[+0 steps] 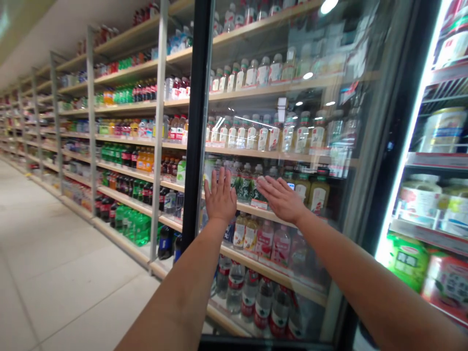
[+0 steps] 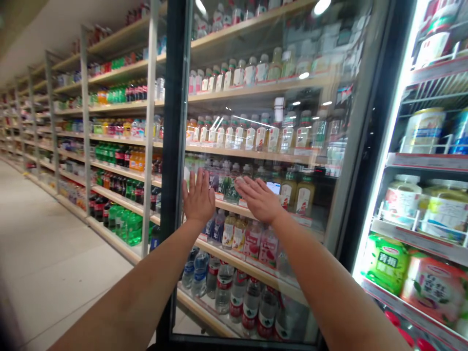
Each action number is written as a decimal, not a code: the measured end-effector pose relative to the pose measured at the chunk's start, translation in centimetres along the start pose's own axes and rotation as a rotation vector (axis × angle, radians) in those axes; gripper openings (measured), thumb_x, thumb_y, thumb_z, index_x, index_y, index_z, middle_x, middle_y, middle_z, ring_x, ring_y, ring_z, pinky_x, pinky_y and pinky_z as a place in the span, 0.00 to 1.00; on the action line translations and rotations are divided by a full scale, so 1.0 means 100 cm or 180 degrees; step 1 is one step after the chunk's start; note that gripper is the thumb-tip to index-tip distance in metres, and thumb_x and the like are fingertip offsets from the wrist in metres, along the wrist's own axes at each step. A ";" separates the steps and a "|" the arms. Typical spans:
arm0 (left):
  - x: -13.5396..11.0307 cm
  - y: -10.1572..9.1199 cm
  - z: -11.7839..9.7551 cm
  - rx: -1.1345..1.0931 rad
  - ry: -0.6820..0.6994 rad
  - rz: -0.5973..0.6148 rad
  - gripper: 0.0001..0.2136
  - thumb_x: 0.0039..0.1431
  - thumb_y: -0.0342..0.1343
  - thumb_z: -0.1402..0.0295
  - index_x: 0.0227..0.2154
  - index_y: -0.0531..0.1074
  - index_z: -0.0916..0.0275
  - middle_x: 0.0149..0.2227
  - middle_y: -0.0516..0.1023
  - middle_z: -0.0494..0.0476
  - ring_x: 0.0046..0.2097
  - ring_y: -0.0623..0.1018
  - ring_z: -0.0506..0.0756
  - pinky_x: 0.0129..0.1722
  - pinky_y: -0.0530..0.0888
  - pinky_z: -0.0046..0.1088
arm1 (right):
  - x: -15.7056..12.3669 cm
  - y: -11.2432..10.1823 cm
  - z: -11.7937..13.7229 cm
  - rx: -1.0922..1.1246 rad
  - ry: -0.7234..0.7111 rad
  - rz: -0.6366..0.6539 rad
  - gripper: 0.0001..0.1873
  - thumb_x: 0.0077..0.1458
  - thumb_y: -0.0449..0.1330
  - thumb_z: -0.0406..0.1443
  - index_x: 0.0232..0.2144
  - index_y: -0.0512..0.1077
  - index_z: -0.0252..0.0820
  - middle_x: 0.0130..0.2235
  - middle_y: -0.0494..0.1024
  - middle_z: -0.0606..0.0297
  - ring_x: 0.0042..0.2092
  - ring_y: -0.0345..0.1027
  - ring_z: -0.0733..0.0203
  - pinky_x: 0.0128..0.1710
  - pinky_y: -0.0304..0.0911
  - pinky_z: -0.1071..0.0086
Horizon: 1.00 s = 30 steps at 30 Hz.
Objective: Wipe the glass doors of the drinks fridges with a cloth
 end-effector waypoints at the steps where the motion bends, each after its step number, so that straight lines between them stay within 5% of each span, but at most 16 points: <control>1: 0.000 0.000 0.000 0.0008 -0.0008 -0.0001 0.28 0.70 0.44 0.66 0.71 0.56 0.65 0.74 0.50 0.61 0.75 0.46 0.61 0.74 0.39 0.49 | -0.001 -0.003 -0.008 -0.0073 0.0294 -0.0156 0.30 0.67 0.47 0.32 0.69 0.59 0.47 0.70 0.64 0.62 0.73 0.50 0.53 0.72 0.48 0.51; 3: 0.000 0.000 0.000 0.0021 -0.0017 0.0003 0.28 0.70 0.44 0.66 0.71 0.56 0.65 0.74 0.50 0.62 0.75 0.46 0.61 0.74 0.40 0.49 | -0.007 -0.010 -0.026 -0.0260 0.1186 -0.0688 0.31 0.68 0.47 0.32 0.71 0.55 0.42 0.71 0.60 0.56 0.74 0.47 0.48 0.70 0.49 0.45; 5: -0.001 0.000 0.000 0.0029 0.0006 0.0007 0.28 0.70 0.44 0.66 0.71 0.56 0.65 0.74 0.50 0.62 0.75 0.46 0.61 0.74 0.40 0.50 | -0.014 -0.013 -0.034 -0.0366 0.1362 -0.0932 0.34 0.67 0.47 0.32 0.73 0.49 0.39 0.72 0.58 0.51 0.74 0.45 0.45 0.70 0.50 0.43; 9: -0.001 0.001 0.001 0.0050 0.0077 -0.0024 0.28 0.70 0.44 0.66 0.71 0.55 0.66 0.74 0.50 0.63 0.75 0.46 0.62 0.74 0.40 0.50 | -0.028 -0.008 -0.018 -0.0137 -0.0794 -0.0068 0.39 0.66 0.50 0.31 0.74 0.43 0.45 0.70 0.62 0.60 0.73 0.51 0.54 0.72 0.49 0.55; 10: -0.001 0.002 0.001 0.0050 0.0076 -0.0050 0.28 0.70 0.44 0.66 0.71 0.55 0.66 0.74 0.50 0.63 0.75 0.46 0.62 0.74 0.40 0.49 | -0.031 -0.009 -0.020 -0.0113 -0.0915 0.0035 0.39 0.66 0.51 0.31 0.74 0.43 0.47 0.70 0.63 0.62 0.72 0.52 0.56 0.72 0.49 0.56; 14: 0.000 0.003 0.001 0.0006 0.0073 -0.0085 0.28 0.70 0.43 0.65 0.71 0.54 0.66 0.74 0.49 0.62 0.76 0.45 0.62 0.74 0.39 0.49 | -0.039 -0.019 -0.046 -0.0464 0.0917 -0.0662 0.37 0.66 0.50 0.32 0.74 0.45 0.41 0.72 0.59 0.53 0.75 0.44 0.46 0.70 0.48 0.45; 15: 0.000 0.003 0.000 -0.0010 0.0079 -0.0075 0.29 0.70 0.43 0.65 0.71 0.54 0.66 0.74 0.48 0.62 0.76 0.44 0.62 0.74 0.39 0.49 | -0.042 -0.020 -0.047 -0.0526 0.1068 -0.0745 0.36 0.66 0.50 0.32 0.73 0.46 0.38 0.72 0.58 0.51 0.75 0.41 0.45 0.70 0.48 0.43; 16: 0.000 0.003 0.000 -0.0024 0.0084 -0.0067 0.29 0.70 0.42 0.65 0.72 0.53 0.66 0.75 0.48 0.63 0.76 0.44 0.62 0.74 0.39 0.50 | -0.045 -0.018 -0.044 -0.0521 0.0871 -0.0687 0.36 0.66 0.50 0.31 0.73 0.48 0.37 0.71 0.59 0.51 0.75 0.40 0.45 0.71 0.48 0.44; 19: 0.000 0.003 0.000 -0.0045 0.0075 -0.0060 0.29 0.71 0.42 0.65 0.72 0.53 0.66 0.75 0.48 0.63 0.76 0.44 0.62 0.74 0.39 0.51 | -0.050 -0.009 -0.023 -0.0226 -0.0715 0.0083 0.34 0.65 0.51 0.32 0.72 0.53 0.40 0.71 0.62 0.60 0.74 0.45 0.53 0.72 0.47 0.54; 21: 0.000 0.003 0.000 -0.0040 0.0054 -0.0055 0.29 0.71 0.41 0.64 0.72 0.53 0.67 0.75 0.48 0.63 0.76 0.44 0.62 0.74 0.40 0.51 | -0.052 -0.009 -0.022 -0.0151 -0.1049 0.0319 0.33 0.65 0.51 0.33 0.71 0.55 0.43 0.71 0.62 0.64 0.73 0.51 0.55 0.72 0.47 0.56; 26: 0.001 0.004 0.001 0.0002 0.0059 -0.0040 0.29 0.71 0.41 0.63 0.71 0.53 0.69 0.74 0.48 0.65 0.76 0.44 0.63 0.74 0.40 0.52 | -0.059 -0.020 -0.058 -0.0670 0.1415 -0.0806 0.35 0.66 0.49 0.32 0.73 0.49 0.39 0.72 0.58 0.52 0.74 0.45 0.45 0.69 0.50 0.45; 28: 0.002 0.004 0.000 -0.0005 0.0066 -0.0033 0.29 0.71 0.41 0.64 0.72 0.53 0.68 0.75 0.48 0.64 0.76 0.44 0.63 0.74 0.40 0.51 | -0.068 -0.017 -0.055 -0.0747 0.1374 -0.0838 0.37 0.66 0.49 0.32 0.74 0.45 0.36 0.71 0.59 0.49 0.75 0.43 0.44 0.69 0.49 0.45; 30: 0.002 0.004 0.000 -0.0021 0.0059 -0.0029 0.29 0.71 0.41 0.63 0.72 0.53 0.68 0.75 0.47 0.64 0.76 0.44 0.63 0.74 0.39 0.51 | -0.073 -0.012 -0.043 -0.0658 0.0435 -0.0349 0.38 0.66 0.50 0.32 0.74 0.44 0.39 0.70 0.63 0.54 0.74 0.46 0.48 0.71 0.46 0.49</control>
Point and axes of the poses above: each hand's wrist, its own x-axis towards the middle knuckle, its own y-axis out of the palm, z = x × y, the point moved 3 cm from there along x, towards the middle knuckle
